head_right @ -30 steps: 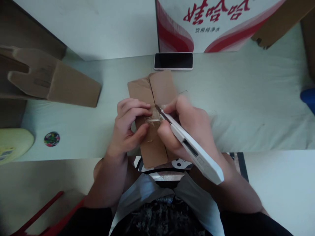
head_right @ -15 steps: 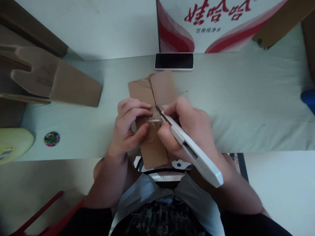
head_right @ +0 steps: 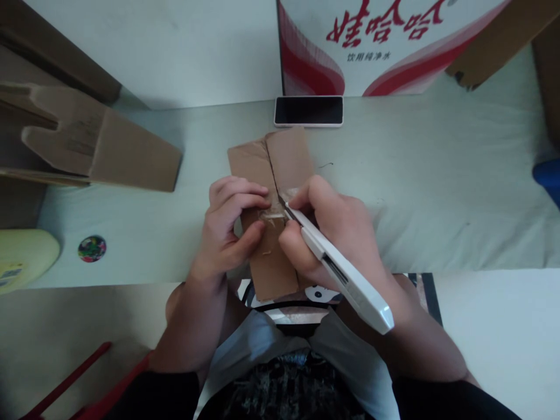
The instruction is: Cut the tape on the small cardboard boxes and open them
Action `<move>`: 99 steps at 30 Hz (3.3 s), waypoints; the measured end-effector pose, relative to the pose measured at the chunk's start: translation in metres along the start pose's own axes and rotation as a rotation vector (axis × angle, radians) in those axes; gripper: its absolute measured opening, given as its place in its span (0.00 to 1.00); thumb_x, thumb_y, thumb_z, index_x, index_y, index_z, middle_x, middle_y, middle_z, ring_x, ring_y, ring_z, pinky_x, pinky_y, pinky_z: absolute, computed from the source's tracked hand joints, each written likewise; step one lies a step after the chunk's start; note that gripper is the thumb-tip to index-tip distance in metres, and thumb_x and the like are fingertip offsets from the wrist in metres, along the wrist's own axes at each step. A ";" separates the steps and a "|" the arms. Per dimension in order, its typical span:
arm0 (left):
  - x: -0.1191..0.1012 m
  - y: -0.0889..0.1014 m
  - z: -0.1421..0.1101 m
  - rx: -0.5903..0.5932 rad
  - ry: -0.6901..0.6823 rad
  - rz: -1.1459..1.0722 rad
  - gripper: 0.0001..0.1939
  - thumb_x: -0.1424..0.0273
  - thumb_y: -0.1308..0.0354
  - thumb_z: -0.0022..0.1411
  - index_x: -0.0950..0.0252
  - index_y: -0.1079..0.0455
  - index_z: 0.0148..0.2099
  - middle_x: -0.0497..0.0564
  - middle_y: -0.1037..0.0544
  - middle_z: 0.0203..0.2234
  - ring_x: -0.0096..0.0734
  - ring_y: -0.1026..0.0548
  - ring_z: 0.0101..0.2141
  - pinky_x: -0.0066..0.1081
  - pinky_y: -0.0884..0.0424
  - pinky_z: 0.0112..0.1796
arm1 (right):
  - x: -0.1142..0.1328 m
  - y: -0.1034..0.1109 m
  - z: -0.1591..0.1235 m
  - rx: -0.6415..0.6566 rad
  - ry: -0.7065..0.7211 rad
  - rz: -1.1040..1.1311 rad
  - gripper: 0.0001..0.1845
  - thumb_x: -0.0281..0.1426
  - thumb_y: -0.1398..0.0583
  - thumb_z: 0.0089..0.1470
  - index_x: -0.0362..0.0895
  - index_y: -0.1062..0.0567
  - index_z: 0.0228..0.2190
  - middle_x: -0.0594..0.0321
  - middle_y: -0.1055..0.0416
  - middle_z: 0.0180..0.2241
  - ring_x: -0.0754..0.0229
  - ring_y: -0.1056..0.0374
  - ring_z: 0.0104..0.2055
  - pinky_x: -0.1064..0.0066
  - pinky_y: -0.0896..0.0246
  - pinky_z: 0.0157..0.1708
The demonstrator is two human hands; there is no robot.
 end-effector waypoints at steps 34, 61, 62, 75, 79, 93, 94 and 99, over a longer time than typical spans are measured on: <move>-0.003 0.002 0.002 -0.038 -0.024 -0.071 0.07 0.65 0.44 0.72 0.56 0.27 0.48 0.52 0.15 0.49 0.44 0.22 0.51 0.50 0.29 0.59 | 0.008 0.001 0.000 0.012 0.016 0.023 0.05 0.33 0.39 0.49 0.48 0.31 0.30 0.71 0.36 0.17 0.67 0.47 0.17 0.70 0.54 0.20; -0.004 0.002 0.003 -0.066 -0.031 -0.107 0.06 0.65 0.43 0.72 0.56 0.27 0.48 0.51 0.15 0.48 0.43 0.22 0.50 0.49 0.29 0.58 | 0.008 -0.001 -0.001 0.023 0.026 0.005 0.06 0.33 0.39 0.49 0.48 0.32 0.30 0.71 0.34 0.17 0.67 0.45 0.17 0.70 0.53 0.20; -0.004 0.002 0.002 -0.062 -0.028 -0.103 0.06 0.65 0.43 0.72 0.56 0.27 0.48 0.51 0.15 0.48 0.43 0.22 0.50 0.49 0.29 0.59 | 0.008 -0.001 0.000 0.020 0.027 0.004 0.06 0.32 0.39 0.48 0.48 0.32 0.30 0.71 0.34 0.17 0.67 0.45 0.17 0.71 0.53 0.20; -0.004 0.002 0.003 -0.048 -0.018 -0.097 0.05 0.64 0.44 0.72 0.55 0.28 0.47 0.51 0.16 0.48 0.44 0.21 0.50 0.50 0.28 0.57 | 0.009 0.003 -0.002 -0.013 0.071 0.016 0.06 0.30 0.40 0.48 0.49 0.32 0.30 0.74 0.39 0.16 0.68 0.49 0.16 0.71 0.54 0.20; -0.002 0.002 0.002 -0.050 0.001 -0.075 0.07 0.62 0.45 0.72 0.54 0.27 0.47 0.52 0.15 0.47 0.46 0.22 0.50 0.53 0.28 0.58 | 0.006 0.002 -0.002 0.002 0.029 0.023 0.06 0.32 0.40 0.47 0.49 0.33 0.30 0.74 0.41 0.16 0.67 0.50 0.17 0.71 0.52 0.21; -0.002 0.002 0.003 -0.054 -0.011 -0.076 0.06 0.64 0.43 0.71 0.55 0.27 0.47 0.51 0.15 0.47 0.44 0.22 0.50 0.52 0.28 0.57 | 0.008 0.004 -0.002 0.005 0.020 0.078 0.05 0.32 0.39 0.46 0.49 0.32 0.27 0.73 0.41 0.15 0.66 0.49 0.17 0.69 0.50 0.20; -0.002 0.002 0.003 -0.049 -0.001 -0.066 0.07 0.63 0.44 0.71 0.55 0.27 0.47 0.51 0.15 0.47 0.44 0.22 0.49 0.52 0.28 0.57 | 0.009 0.004 -0.003 0.000 0.029 0.079 0.05 0.32 0.39 0.46 0.49 0.32 0.27 0.73 0.42 0.15 0.67 0.50 0.17 0.70 0.51 0.20; -0.002 0.003 0.002 -0.059 -0.010 -0.075 0.05 0.64 0.43 0.72 0.55 0.28 0.47 0.51 0.15 0.47 0.43 0.21 0.50 0.51 0.27 0.56 | 0.011 0.006 -0.005 -0.026 0.060 0.096 0.05 0.32 0.39 0.47 0.48 0.32 0.27 0.73 0.41 0.15 0.68 0.52 0.17 0.70 0.51 0.20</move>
Point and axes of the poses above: each hand's wrist, its own z-axis towards the middle knuckle, its own y-axis out of the back of the hand, x = y × z, the point moved 7 cm from there along z, towards the middle knuckle
